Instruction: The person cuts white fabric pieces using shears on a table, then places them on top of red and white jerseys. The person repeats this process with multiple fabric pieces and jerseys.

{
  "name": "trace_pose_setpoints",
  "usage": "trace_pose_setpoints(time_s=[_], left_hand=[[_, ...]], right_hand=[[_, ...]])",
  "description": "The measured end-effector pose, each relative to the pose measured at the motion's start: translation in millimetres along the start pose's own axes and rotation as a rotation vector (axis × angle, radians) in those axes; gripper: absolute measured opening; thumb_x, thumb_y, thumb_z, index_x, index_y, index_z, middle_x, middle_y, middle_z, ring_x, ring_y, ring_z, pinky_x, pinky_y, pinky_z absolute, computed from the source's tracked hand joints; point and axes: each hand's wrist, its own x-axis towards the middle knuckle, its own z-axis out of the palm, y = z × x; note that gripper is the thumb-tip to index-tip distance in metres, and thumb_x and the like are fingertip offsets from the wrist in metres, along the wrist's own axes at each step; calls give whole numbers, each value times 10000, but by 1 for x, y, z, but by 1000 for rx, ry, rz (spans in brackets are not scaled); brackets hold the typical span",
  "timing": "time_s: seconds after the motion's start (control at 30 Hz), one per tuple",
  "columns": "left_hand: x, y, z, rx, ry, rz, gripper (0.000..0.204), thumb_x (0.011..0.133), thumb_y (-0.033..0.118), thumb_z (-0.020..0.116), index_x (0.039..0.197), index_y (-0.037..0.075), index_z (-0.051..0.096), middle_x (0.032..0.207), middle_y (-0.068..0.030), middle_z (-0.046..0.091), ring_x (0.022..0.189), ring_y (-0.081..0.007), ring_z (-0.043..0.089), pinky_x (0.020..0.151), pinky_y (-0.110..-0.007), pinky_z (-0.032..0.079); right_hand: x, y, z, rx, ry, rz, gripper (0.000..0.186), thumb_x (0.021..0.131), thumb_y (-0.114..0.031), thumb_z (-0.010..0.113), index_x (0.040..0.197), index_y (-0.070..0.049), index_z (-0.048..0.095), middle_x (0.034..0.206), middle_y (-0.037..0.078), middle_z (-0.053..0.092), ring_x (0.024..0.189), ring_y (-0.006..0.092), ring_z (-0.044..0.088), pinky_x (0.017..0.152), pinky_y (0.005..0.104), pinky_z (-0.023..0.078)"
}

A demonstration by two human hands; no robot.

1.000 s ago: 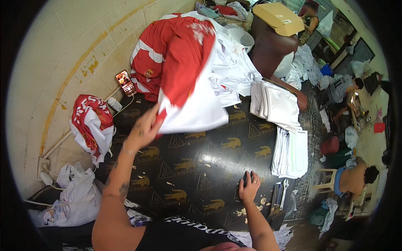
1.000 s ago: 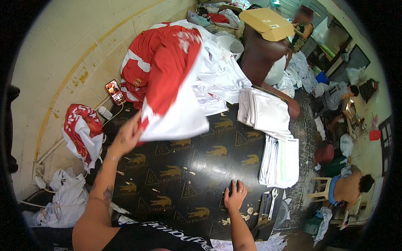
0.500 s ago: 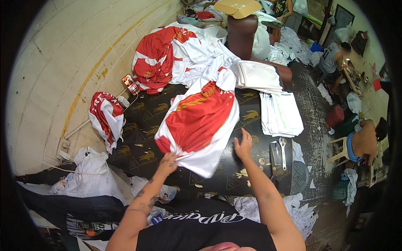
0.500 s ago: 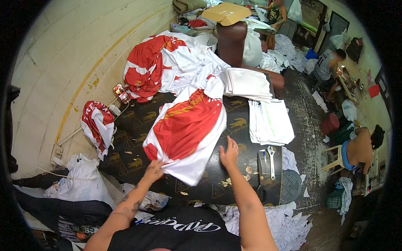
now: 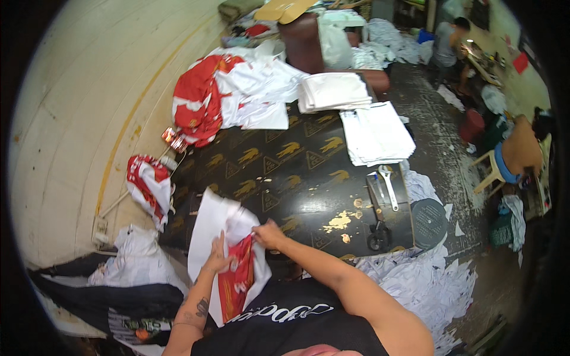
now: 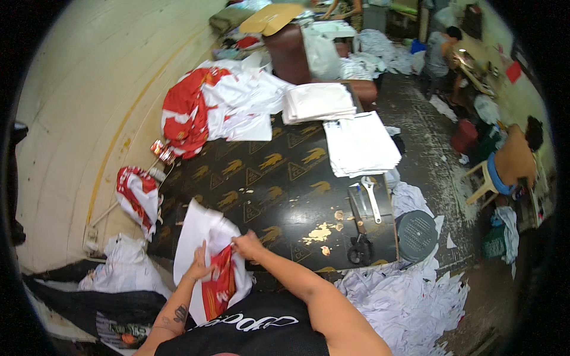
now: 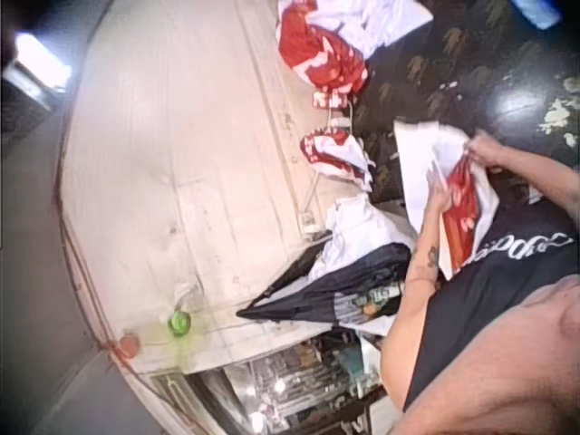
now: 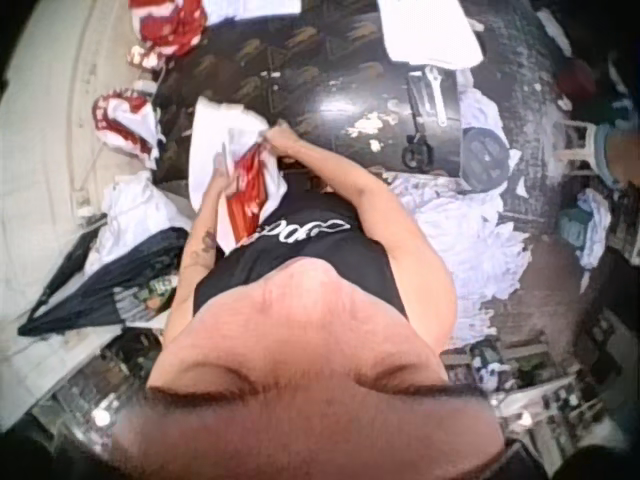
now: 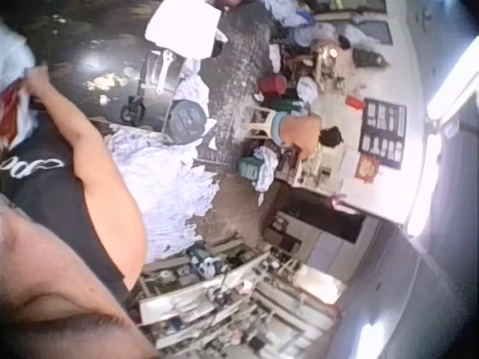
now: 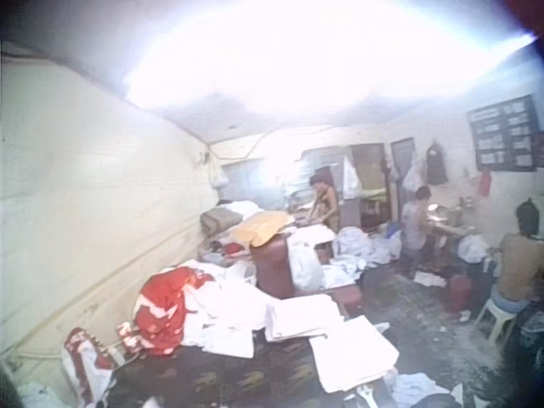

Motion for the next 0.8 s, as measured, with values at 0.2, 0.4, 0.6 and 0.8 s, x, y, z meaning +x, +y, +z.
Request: trace_pose_setpoints(time_s=[0.2,0.4,0.6,0.8], left_hand=[[-13,-4,3,-280,-213,-24,504,926,147,749,1399,30,621,1183,-146,735,978,-165,693,855,-360,568],[-14,62,-183,-210,847,235,199,1012,49,512,1102,-29,672,953,-158,669,864,-261,631,790,-379,514],[-39,108,-254,-562,540,358,733,983,405,655,1513,-3,354,1420,-173,513,1008,-297,676,960,-457,514],[-30,98,-181,-60,-146,277,411,847,347,798,1174,101,759,1131,-182,757,1118,-385,687,997,-446,529]], right_hand=[[-90,-65,-165,733,271,-557,223,1015,-160,576,1124,-5,694,1033,122,734,987,167,690,882,359,535],[-122,-63,-239,1000,347,-198,609,861,-234,812,1353,-54,501,1463,155,510,1402,227,486,1160,357,382],[-190,-31,-287,250,557,-250,454,757,33,737,1202,-55,728,1182,113,739,1118,292,700,976,376,556],[-266,-48,-336,87,848,-190,452,775,-31,824,1192,-87,658,1031,94,692,877,167,651,769,313,530]])
